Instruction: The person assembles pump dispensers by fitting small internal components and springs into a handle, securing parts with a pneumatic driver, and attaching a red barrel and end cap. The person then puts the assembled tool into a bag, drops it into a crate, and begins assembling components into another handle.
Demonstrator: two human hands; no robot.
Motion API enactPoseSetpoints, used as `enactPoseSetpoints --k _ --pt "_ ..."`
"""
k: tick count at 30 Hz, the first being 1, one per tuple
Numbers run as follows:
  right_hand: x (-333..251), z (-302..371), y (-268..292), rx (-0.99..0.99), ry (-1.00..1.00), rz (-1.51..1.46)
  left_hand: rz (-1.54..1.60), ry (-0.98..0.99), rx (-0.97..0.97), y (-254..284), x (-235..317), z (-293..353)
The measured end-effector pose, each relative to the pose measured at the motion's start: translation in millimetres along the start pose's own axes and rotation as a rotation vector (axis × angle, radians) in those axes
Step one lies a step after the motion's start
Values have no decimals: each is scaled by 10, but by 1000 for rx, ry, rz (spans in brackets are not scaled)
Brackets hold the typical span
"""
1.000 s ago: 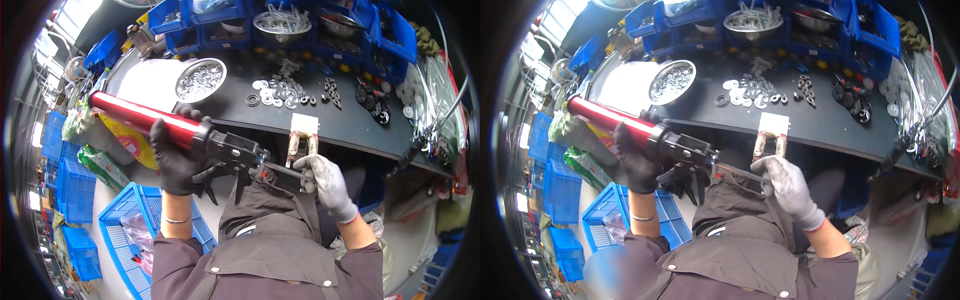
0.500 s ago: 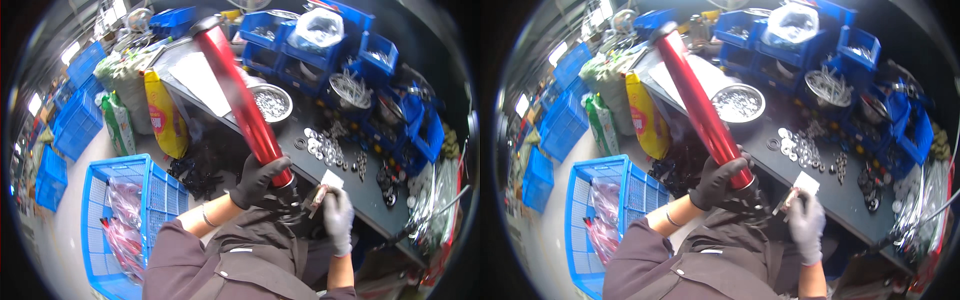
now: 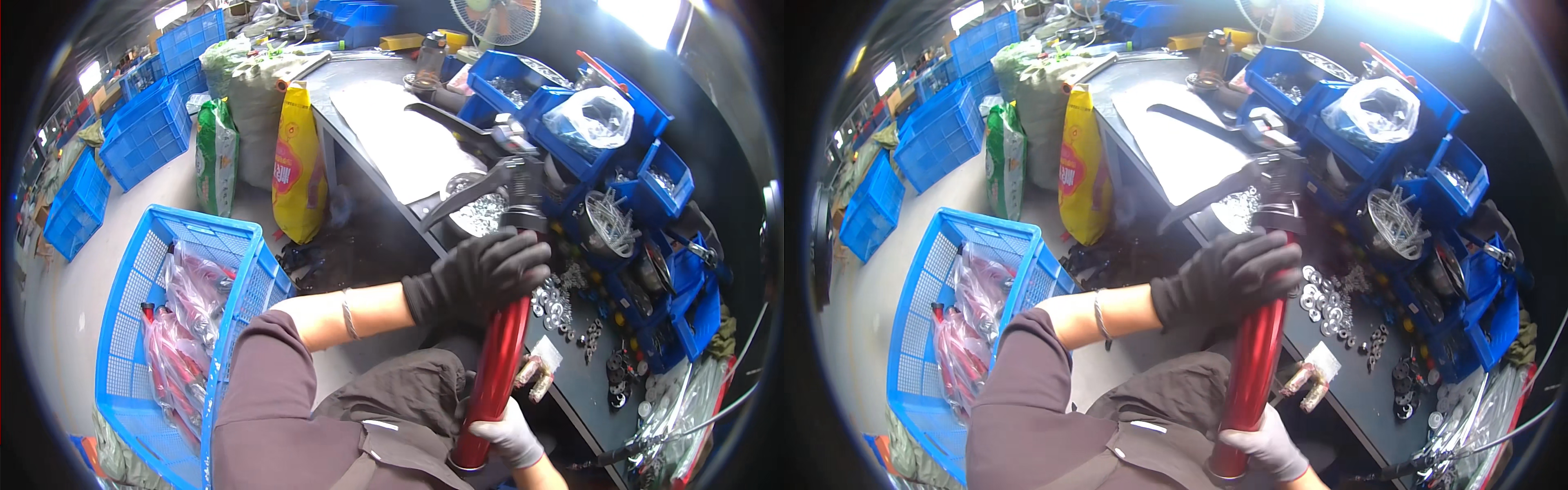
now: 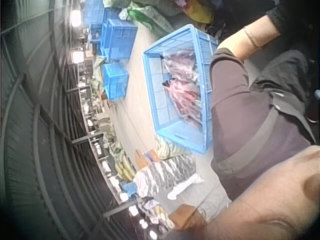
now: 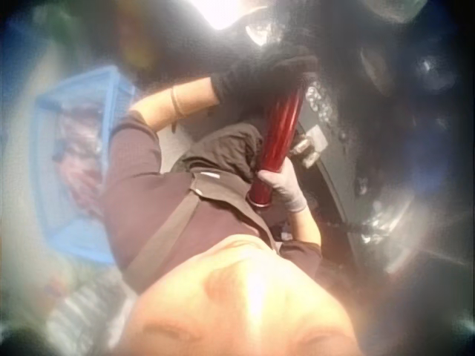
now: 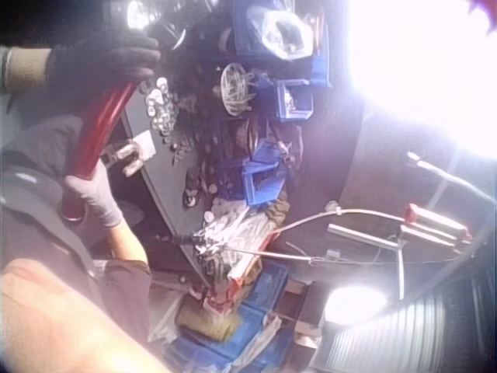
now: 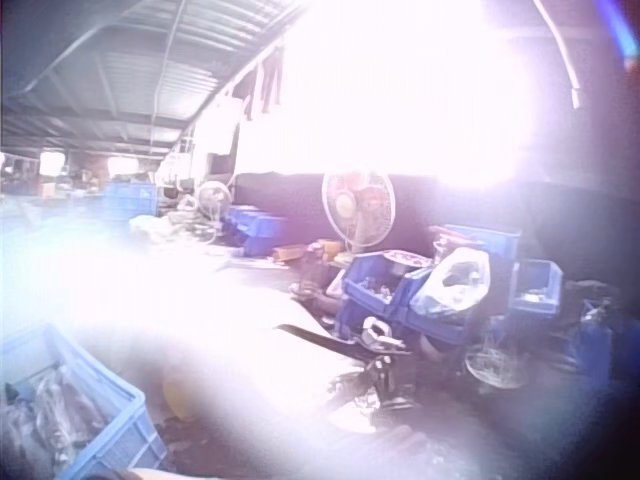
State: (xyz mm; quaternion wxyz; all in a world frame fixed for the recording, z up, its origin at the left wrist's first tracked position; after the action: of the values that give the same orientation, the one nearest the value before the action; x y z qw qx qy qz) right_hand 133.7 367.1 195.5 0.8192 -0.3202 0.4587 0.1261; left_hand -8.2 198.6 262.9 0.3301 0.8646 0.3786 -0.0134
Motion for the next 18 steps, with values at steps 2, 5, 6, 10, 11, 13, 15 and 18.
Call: enactPoseSetpoints --k 2,5,6,10,11,13,15,18 --pt "-121 -13 80 275 170 261 530 83 -265 -17 -31 111" --pt "-225 76 318 508 258 464 248 533 98 -374 -561 832" --pt "-201 119 401 512 319 495 181 583 2 -568 -851 1096" --pt "-137 305 457 578 357 428 -107 699 -234 -949 -1630 1694" --pt "-115 364 458 573 346 414 -163 587 -274 -988 -1668 1726" --pt "-45 461 492 534 328 403 -195 456 -408 -1101 -1794 1825" --pt "-94 519 401 523 276 366 -132 500 -479 -1127 -1852 1832" --pt "-88 670 451 441 135 472 22 568 -492 -1018 -1960 1807"
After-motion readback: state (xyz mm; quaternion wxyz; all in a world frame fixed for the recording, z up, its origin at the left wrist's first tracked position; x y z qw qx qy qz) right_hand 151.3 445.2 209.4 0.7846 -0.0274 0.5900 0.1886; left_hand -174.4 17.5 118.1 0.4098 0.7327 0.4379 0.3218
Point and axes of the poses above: each hand's wrist, its own z-axis away from the middle knuckle, its own y-axis out of the back of the hand, x = y × z, the point moved 4 cm from there along -z, towards the middle knuckle, and after that the axes turned 14 degrees about -x, right-handed, at the moved point
